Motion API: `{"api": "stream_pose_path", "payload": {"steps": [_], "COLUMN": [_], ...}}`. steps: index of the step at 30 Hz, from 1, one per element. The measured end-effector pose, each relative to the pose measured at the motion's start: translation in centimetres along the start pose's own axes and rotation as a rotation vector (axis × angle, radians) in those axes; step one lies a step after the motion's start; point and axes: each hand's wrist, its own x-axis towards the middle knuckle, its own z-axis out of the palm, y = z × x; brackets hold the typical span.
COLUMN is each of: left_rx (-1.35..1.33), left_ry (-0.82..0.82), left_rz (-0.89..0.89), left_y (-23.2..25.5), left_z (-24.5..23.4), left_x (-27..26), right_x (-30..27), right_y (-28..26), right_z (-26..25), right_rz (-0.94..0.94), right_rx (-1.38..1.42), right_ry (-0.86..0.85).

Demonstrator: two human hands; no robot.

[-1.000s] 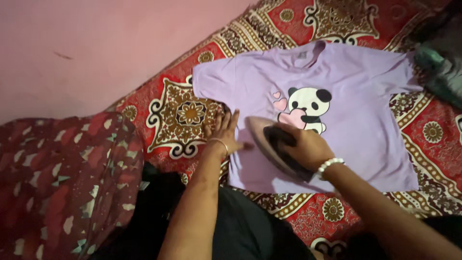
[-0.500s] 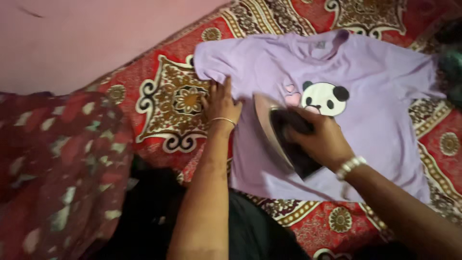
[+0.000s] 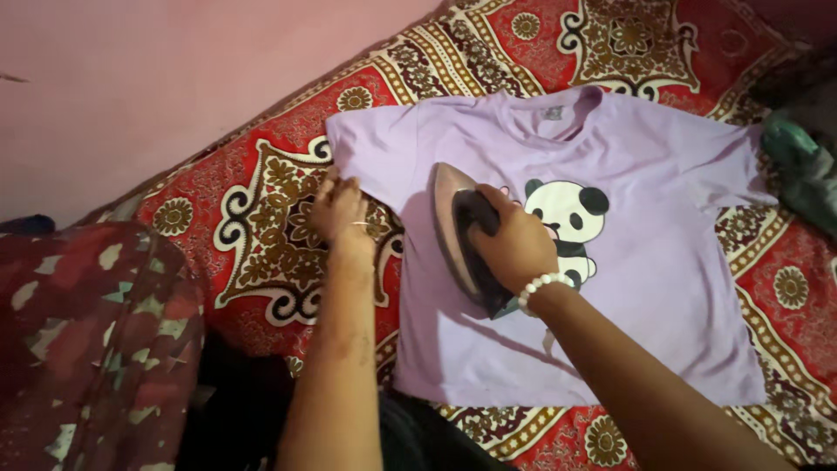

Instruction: The person irons a light purple t-shirt with a panda graphic on a patterned rug. They smooth the fabric with one hand while moving the iron with the other, then fold the shirt in half and iron the folded edges.

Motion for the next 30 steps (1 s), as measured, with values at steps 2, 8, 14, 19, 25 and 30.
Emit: {"api": "stream_pose_path", "payload": {"steps": [2, 8, 14, 19, 25, 30], "left_rx": [-0.128, -0.133, 0.015, 1.146, 1.714, 1.656], "left_ry": [-0.136, -0.119, 0.139, -0.131, -0.249, -0.187], "left_rz": [-0.091, 0.092, 0.509, 1.259, 0.885, 0.832], "left_y": [1.4, 0.0, 1.7, 2.6, -0.4, 0.4], "left_z": [0.1, -0.9, -0.2, 2.3, 2.4, 2.0], "left_x": [-0.4, 3.5, 2.7, -3.5, -3.9, -3.9], "right_x": [0.1, 0.4, 0.4, 1.6, 5.2, 8.6], "right_y": [0.1, 0.2, 0.5, 0.2, -0.5, -1.8], "right_z": [0.0, 0.4, 0.8, 0.7, 1.5, 2.5], "right_rz": [-0.008, 0.033, 0.019, -0.158, -0.255, -0.102], "right_rx": [-0.014, -0.057, -0.01, -0.033, -0.027, -0.005], "right_ry": [0.005, 0.004, 0.007, -0.032, -0.042, 0.035]}}
